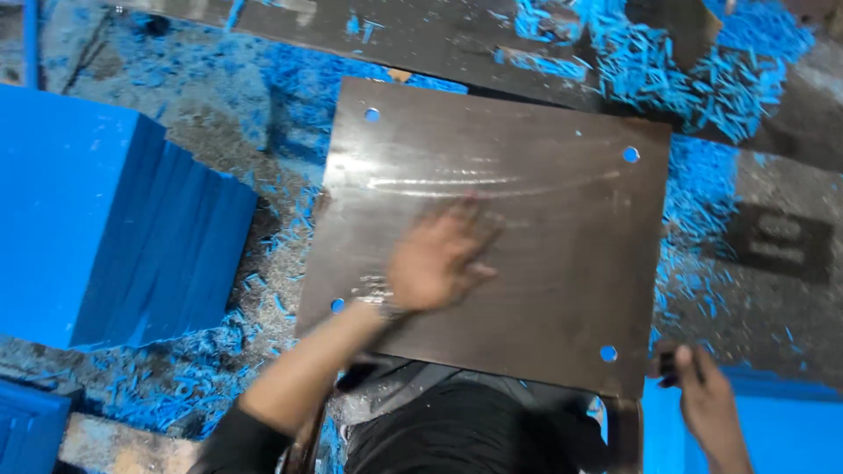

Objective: The person sits at a drill press and drills holes through blue plastic sheets, using a dark metal template plate with pre-drilled holes as a guide. They position the template over each blue sheet, operate the drill press through the guide holes, then move the drilled sheet aside and place a new blue sheet underneath to repeat the process.

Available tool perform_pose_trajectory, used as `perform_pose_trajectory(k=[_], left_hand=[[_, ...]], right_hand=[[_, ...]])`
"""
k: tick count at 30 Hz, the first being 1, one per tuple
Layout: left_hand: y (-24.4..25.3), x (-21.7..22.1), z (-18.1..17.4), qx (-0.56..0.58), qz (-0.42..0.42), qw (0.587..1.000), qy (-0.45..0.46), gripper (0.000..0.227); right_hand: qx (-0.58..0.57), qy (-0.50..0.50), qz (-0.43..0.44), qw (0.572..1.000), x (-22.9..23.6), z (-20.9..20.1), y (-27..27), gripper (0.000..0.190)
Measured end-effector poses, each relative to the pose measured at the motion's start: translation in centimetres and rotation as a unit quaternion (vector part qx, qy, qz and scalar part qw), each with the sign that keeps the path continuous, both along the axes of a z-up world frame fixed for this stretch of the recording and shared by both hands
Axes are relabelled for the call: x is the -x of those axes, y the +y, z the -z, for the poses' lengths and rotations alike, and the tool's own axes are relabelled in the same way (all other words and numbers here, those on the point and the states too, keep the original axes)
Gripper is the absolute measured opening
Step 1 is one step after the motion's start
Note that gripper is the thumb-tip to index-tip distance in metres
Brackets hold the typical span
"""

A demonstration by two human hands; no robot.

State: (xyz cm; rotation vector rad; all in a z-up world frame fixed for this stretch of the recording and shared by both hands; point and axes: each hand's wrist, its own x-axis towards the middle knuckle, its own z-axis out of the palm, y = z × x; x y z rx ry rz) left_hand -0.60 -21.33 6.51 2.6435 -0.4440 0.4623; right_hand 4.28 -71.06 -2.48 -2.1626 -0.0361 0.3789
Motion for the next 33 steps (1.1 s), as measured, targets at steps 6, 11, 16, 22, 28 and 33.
perform_pose_trajectory(k=[6,11,16,22,28,33], left_hand=[[16.5,9.7,4.2,-0.053,-0.429,0.9,0.062,0.052],[17.0,11.8,7.1,0.255,-0.48,0.809,0.223,0.067],[13.2,10.3,2.7,0.448,-0.395,0.773,0.215,0.071],[13.0,10.8,2.4,0.495,-0.423,0.727,0.217,0.066],[11.9,10.8,3.4,0.614,-0.417,0.654,0.145,0.063],[10.8,9.0,2.6,0.662,-0.417,0.613,0.113,0.06]], right_hand=[[0.15,-0.024,0.014,0.988,2.5,0.2,4.1,0.046],[0.135,-0.003,0.047,0.99,2.5,1.0,5.2,0.048],[-0.008,0.008,0.047,0.999,1.7,1.6,6.4,0.055],[-0.008,0.062,0.038,0.997,-2.4,-2.4,10.6,0.058],[-0.025,0.09,-0.024,0.995,-9.4,-3.4,12.8,0.055],[-0.004,0.076,-0.034,0.997,-14.7,-4.2,15.0,0.056]])
